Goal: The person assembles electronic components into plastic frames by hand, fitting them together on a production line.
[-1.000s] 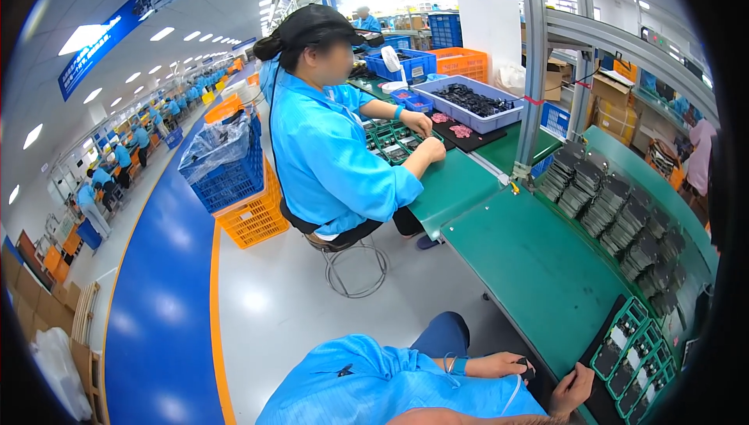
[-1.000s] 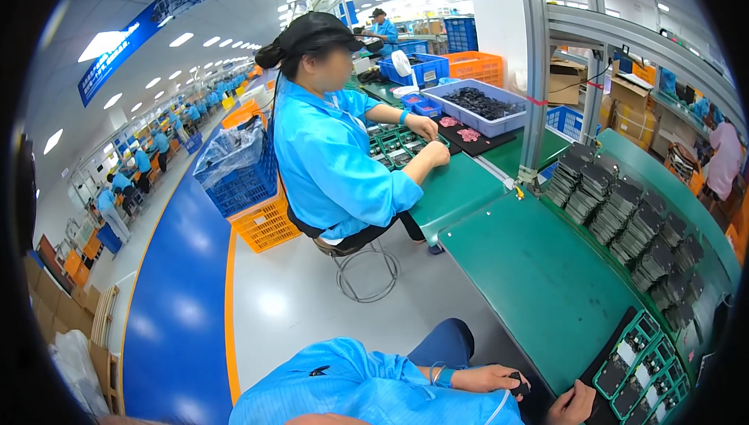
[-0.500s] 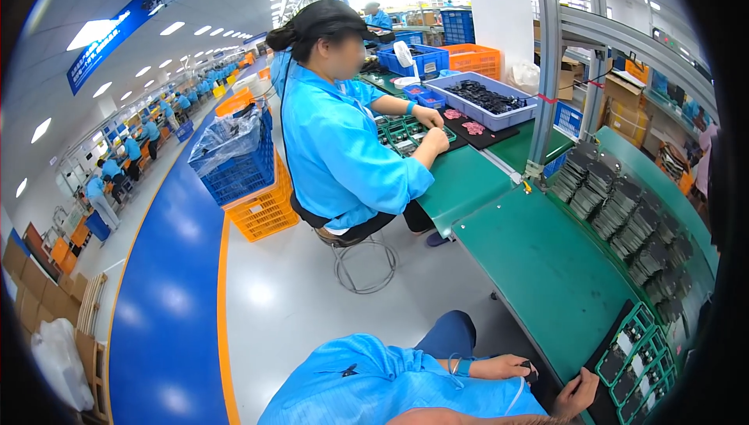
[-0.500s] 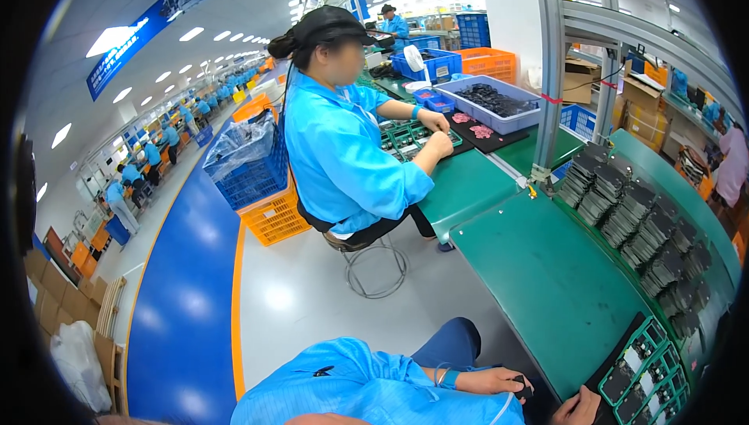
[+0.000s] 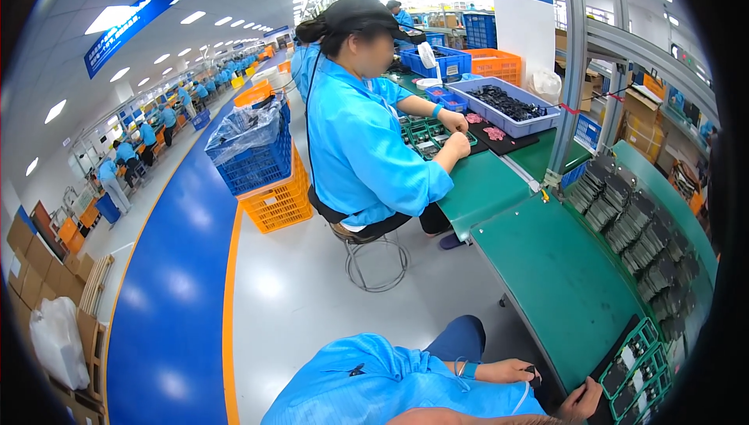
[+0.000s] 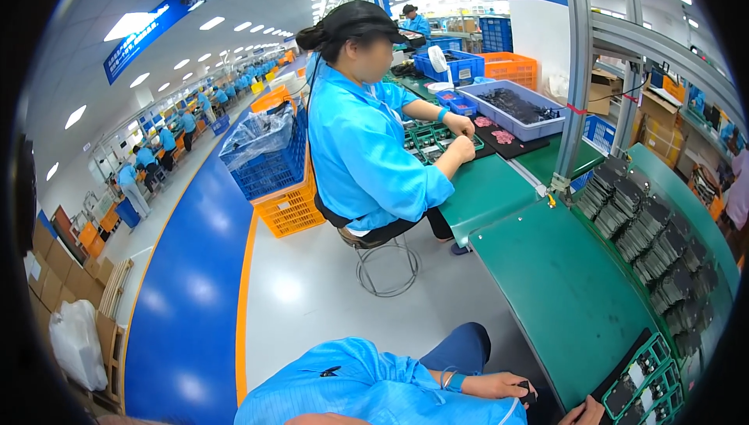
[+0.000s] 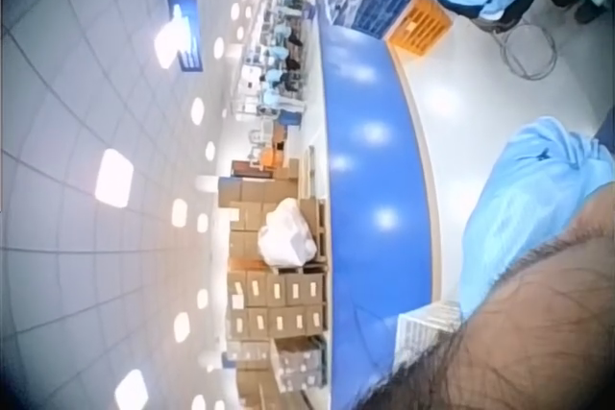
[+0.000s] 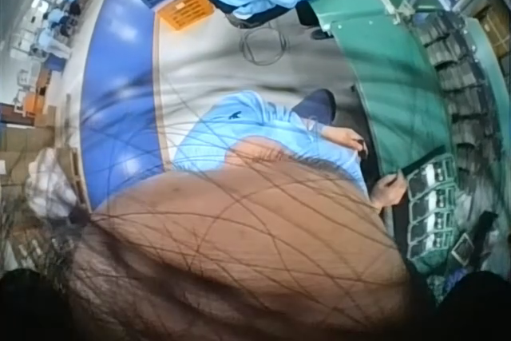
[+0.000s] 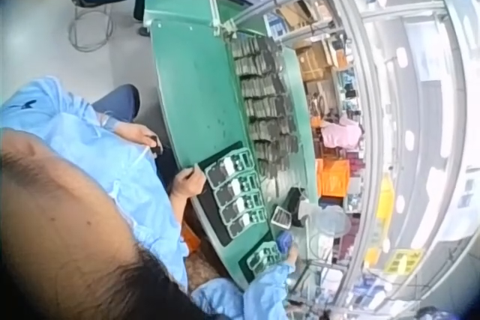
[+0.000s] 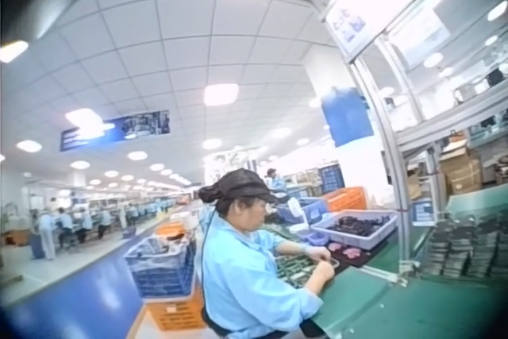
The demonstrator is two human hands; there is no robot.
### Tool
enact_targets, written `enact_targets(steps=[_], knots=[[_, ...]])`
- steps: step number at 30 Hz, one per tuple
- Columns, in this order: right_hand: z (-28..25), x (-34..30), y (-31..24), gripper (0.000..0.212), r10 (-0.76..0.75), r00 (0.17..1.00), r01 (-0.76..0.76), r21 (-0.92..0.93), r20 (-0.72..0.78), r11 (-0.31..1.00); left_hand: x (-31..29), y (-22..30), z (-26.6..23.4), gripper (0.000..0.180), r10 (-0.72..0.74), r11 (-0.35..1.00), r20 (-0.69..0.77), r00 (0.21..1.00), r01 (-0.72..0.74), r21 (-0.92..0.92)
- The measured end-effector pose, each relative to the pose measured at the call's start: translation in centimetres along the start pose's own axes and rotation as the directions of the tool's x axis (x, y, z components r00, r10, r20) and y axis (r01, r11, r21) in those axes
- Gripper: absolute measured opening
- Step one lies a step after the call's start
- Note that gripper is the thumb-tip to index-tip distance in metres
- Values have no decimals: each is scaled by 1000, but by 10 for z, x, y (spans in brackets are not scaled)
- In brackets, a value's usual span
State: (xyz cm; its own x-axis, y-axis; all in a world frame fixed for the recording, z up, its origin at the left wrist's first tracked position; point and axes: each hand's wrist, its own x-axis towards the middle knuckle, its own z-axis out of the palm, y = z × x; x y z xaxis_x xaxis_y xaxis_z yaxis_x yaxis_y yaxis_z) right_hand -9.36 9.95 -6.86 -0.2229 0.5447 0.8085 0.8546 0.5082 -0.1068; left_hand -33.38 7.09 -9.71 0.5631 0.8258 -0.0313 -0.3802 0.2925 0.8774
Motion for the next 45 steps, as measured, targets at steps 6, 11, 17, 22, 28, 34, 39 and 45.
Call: enact_targets(steps=[6, 11, 17, 22, 28, 34, 39, 45], knots=[[-2, 3, -3, 18, -12, 1000, 12, -3, -18, 1000, -2, 2, 0, 31, 13, 998, 3, 1000, -13, 56], [-1, 1, -2, 19, -10, 1000, 10, -9, -21, 1000, -5, 0, -3, 30, 13, 997, -9, 1000, -12, 77], [3, -3, 2, 16, -11, 1000, 11, -4, -29, 1000, -4, 1, -4, 30, 16, 999, 0, 1000, -16, 52], [3, -4, 5, 17, 16, 1000, -17, 39, 24, 999, 2, -7, -9, 36, 42, 991, 57, 998, -48, 125], [6, -8, 9, 21, 39, 997, -52, 225, 65, 973, 2, -4, -5, 37, 25, 987, 63, 998, -34, 160], [-3, -12, 1, 20, 35, 999, -40, 217, 26, 975, 0, -9, -3, 38, -12, 983, 81, 997, -3, 183], [10, 8, -17, 28, 35, 999, -41, 169, 39, 985, -18, 12, -8, 39, -124, 992, 15, 992, 124, -18], [21, 11, -9, 25, 35, 998, -42, 137, 49, 990, -24, 33, 2, 38, -172, 985, -72, 983, 173, 10]])
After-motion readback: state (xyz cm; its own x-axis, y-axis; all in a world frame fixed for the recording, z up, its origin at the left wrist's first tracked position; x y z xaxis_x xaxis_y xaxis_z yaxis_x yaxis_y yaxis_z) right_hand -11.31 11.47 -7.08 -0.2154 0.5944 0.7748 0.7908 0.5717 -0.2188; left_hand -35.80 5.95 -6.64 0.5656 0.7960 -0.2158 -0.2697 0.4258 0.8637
